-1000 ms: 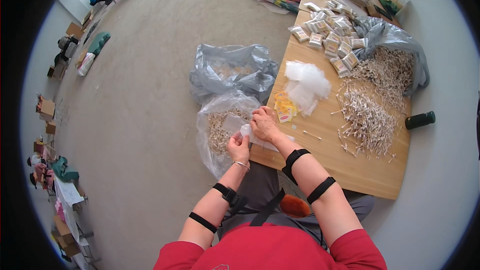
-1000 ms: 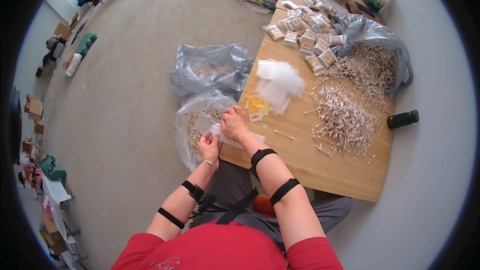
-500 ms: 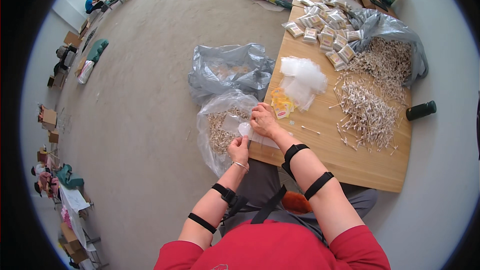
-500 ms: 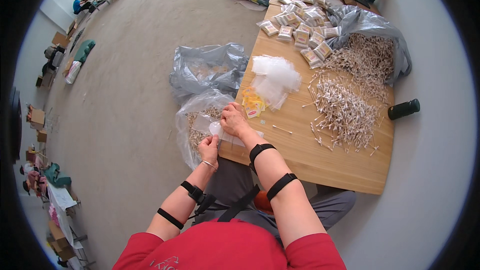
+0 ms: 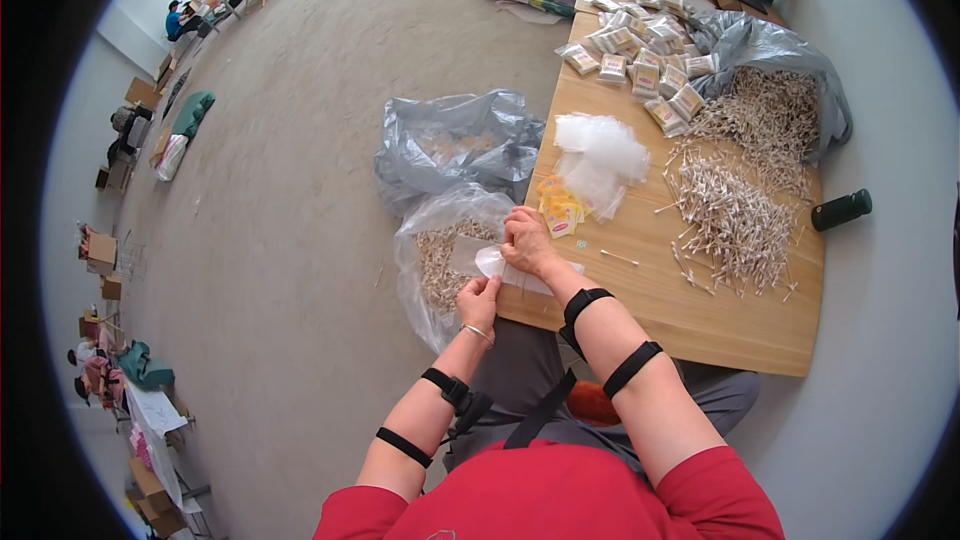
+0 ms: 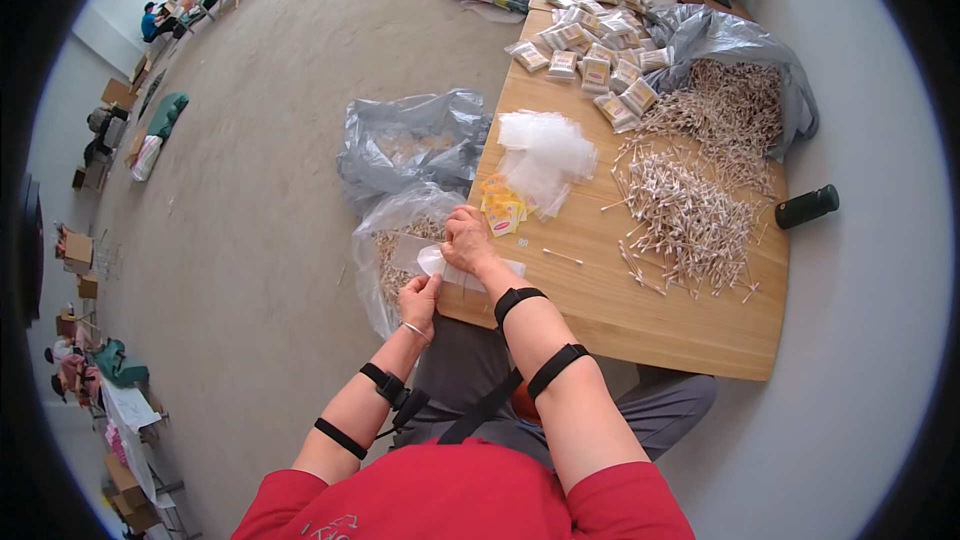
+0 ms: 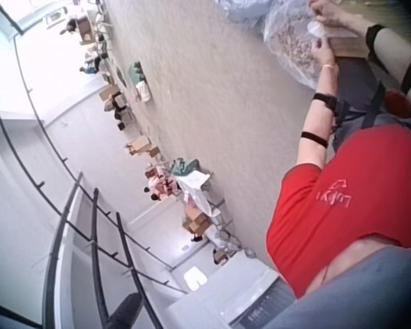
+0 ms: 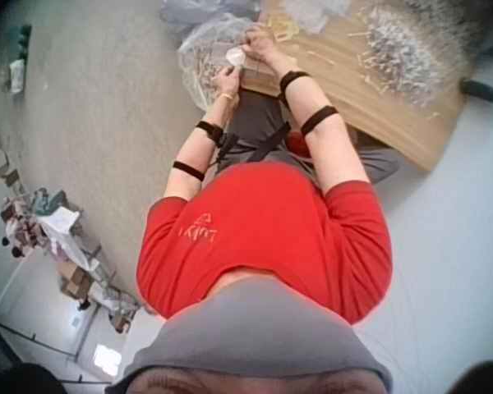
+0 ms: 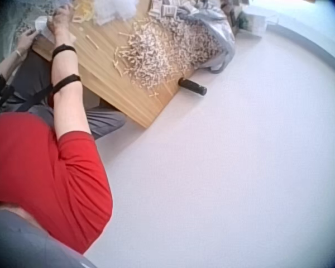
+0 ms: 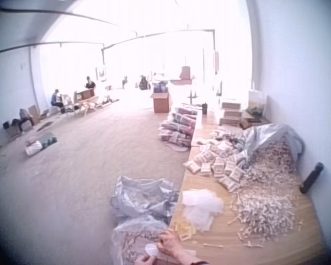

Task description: Counting and packaging cotton swabs into small plastic bags at a production table.

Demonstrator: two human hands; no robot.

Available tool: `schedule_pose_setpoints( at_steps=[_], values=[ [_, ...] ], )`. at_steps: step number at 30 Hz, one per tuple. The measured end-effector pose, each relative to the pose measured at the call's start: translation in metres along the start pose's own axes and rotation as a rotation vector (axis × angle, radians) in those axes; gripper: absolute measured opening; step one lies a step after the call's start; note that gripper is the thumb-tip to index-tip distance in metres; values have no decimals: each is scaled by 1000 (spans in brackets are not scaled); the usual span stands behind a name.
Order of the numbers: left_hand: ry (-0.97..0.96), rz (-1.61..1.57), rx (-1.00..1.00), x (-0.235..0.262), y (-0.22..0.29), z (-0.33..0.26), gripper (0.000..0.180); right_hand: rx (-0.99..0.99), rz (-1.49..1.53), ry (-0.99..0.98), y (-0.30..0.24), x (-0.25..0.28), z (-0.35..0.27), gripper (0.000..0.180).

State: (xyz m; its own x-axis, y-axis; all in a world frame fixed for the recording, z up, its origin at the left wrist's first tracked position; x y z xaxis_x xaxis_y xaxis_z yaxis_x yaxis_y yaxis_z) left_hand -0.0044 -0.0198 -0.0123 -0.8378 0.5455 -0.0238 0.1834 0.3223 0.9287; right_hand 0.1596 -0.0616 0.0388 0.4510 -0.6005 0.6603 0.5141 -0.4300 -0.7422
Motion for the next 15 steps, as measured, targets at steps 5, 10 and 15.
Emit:
schedule_pose_setpoints(
  at_steps=[5, 10, 15],
  values=[
    [-136, 233, -62, -23, 2, 2, 28, 73, -1, 11, 9, 17, -4, 8],
    [473, 558, -430, 21, 32, -18, 37, 101, -96, 213, -8, 63, -52, 18],
    [-32, 618, -844, -70, 69, -50, 43, -350, -389, 553, 58, 158, -114, 15]
  ],
)
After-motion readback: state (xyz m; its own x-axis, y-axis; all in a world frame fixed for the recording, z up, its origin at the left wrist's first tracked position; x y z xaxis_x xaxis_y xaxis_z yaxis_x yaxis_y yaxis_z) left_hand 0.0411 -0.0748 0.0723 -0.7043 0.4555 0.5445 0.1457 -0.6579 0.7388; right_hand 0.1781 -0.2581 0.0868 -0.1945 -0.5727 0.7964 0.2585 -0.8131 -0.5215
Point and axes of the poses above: each hand's wrist, its own z-axis towards the middle knuckle, its own x-axis out of the back of the hand, y = z × x, the point moved 7 cm from there along z, towards the middle knuckle, and after that the axes turned 10 degrees about -x, right-handed, at the moved point
